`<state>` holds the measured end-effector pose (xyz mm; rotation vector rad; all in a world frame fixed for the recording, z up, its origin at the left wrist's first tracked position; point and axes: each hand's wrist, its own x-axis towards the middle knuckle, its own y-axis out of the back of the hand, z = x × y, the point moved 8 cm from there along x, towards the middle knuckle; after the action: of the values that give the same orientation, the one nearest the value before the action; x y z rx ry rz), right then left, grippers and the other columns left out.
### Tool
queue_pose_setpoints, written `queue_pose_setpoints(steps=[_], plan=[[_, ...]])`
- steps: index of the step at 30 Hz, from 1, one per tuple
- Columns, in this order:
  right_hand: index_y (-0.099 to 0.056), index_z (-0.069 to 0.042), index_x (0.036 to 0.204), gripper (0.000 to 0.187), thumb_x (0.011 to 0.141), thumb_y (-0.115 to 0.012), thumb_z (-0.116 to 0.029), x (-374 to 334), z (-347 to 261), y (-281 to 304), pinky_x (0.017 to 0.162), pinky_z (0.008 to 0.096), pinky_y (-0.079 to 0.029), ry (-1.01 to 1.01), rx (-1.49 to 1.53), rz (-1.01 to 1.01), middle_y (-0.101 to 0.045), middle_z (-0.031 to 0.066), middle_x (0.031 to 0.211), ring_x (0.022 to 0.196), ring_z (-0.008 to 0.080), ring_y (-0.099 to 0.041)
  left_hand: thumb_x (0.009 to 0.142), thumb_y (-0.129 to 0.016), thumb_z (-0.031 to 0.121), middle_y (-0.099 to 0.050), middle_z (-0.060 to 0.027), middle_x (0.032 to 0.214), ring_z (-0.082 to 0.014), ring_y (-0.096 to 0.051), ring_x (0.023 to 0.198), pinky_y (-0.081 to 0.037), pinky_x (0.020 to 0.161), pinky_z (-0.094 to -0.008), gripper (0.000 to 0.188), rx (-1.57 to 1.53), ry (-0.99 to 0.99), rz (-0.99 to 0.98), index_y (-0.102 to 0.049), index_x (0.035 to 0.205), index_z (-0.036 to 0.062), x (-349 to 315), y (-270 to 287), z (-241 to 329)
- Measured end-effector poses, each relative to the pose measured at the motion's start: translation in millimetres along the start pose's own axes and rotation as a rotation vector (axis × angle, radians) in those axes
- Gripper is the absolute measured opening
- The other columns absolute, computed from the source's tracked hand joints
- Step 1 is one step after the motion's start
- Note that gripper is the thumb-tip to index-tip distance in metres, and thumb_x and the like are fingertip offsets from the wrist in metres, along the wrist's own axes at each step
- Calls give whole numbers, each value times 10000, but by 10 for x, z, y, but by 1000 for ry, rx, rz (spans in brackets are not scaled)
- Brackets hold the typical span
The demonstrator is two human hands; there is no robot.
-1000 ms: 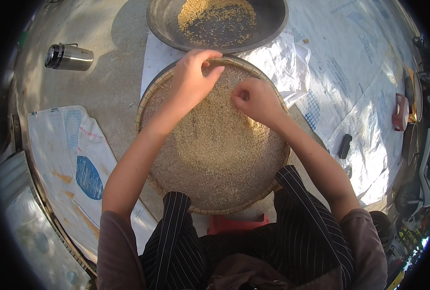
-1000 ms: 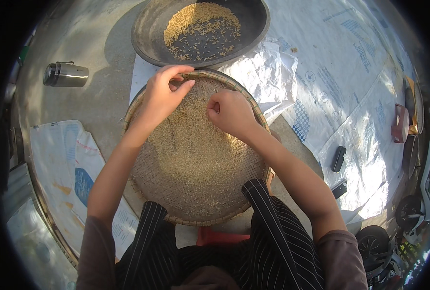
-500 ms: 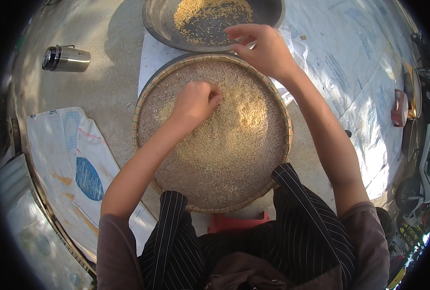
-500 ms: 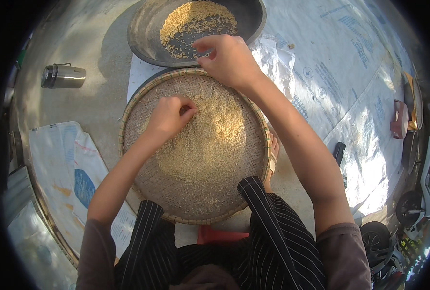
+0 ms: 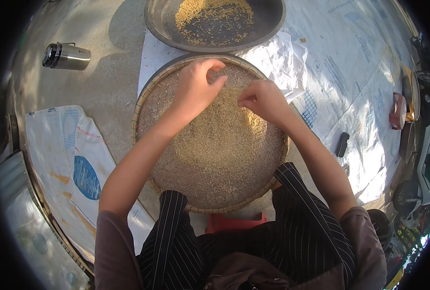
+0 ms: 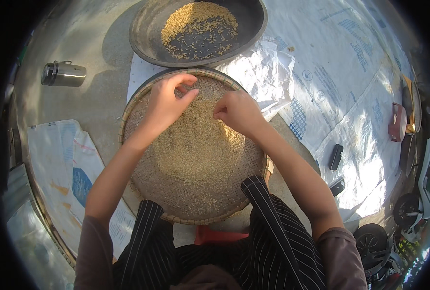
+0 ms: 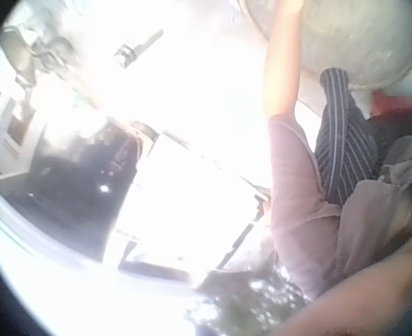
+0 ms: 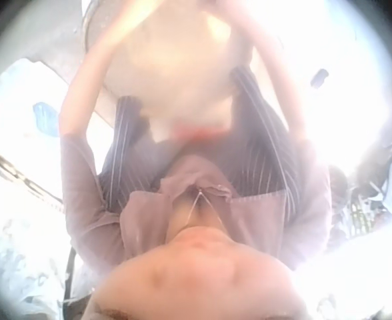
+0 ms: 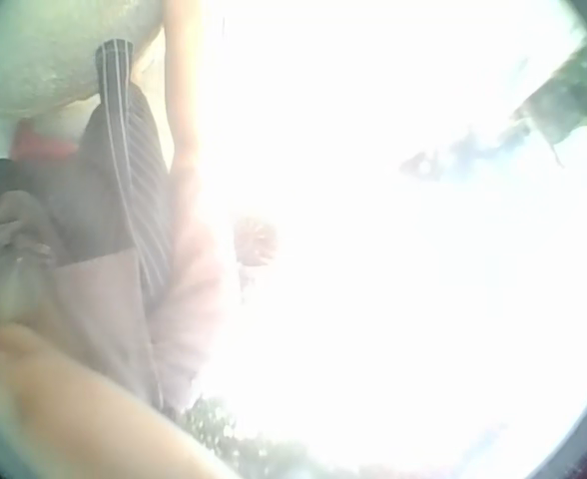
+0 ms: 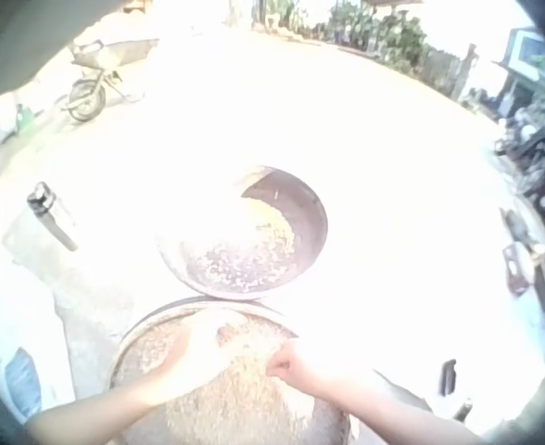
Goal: Sorting and cleaning rice manually on a bamboo sieve to remove impurities.
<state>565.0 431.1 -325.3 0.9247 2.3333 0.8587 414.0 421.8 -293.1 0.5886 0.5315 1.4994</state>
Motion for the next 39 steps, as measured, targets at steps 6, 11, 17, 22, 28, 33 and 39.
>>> queue_pose_setpoints(steps=[6,11,17,22,28,33,39], plan=[[-747,-77,772,96,684,-725,-109,54,30,306,692,350,-542,-85,13,14,-700,105,754,723,239,-683,748,-755,140,-653,-100,799,-201,-648,741,-512,668,-336,262,115,59,-341,-672,968,24,-446,-398,160],[-743,-58,778,87,713,-758,-115,160,-60,471,647,309,-534,-123,41,-91,-706,80,737,675,176,-672,739,-753,133,-654,-106,797,-245,-654,774,-517,695,-367,196,71,-27,-272,-691,886,19,-513,-447,183],[-690,-48,1065,333,781,-705,-220,548,-189,1159,751,337,-552,-83,409,356,-713,119,946,781,220,-697,753,-746,131,-684,-133,856,-256,-660,761,-525,690,-360,188,110,-87,-277,-722,901,19,-479,-511,209],[-552,-45,1286,519,812,-678,-216,455,-419,1219,788,366,-546,112,58,602,-655,163,1142,857,259,-691,769,-740,132,-693,-134,824,-257,-665,716,-528,676,-357,174,58,-1,-300,-737,911,31,-453,-455,127],[-657,-33,1136,343,821,-664,-168,114,-148,651,780,346,-539,-172,231,268,-706,137,961,815,255,-690,801,-719,119,-721,-120,856,-197,-695,734,-533,688,-311,177,-1,177,-386,-743,965,58,-425,-352,-10],[-723,-34,938,174,793,-688,-124,-240,14,285,692,316,-527,-183,88,49,-702,117,842,724,211,-665,834,-696,115,-730,-97,836,-128,-686,725,-530,682,-277,145,-42,211,-361,-746,953,48,-262,-152,-51],[-703,-45,838,90,776,-682,-106,-476,-48,89,712,366,-516,-82,76,113,-665,100,836,768,256,-659,861,-651,78,-648,-121,1190,-156,-643,956,-527,797,-296,443,-374,105,29,-556,1289,13,470,347,-21]])
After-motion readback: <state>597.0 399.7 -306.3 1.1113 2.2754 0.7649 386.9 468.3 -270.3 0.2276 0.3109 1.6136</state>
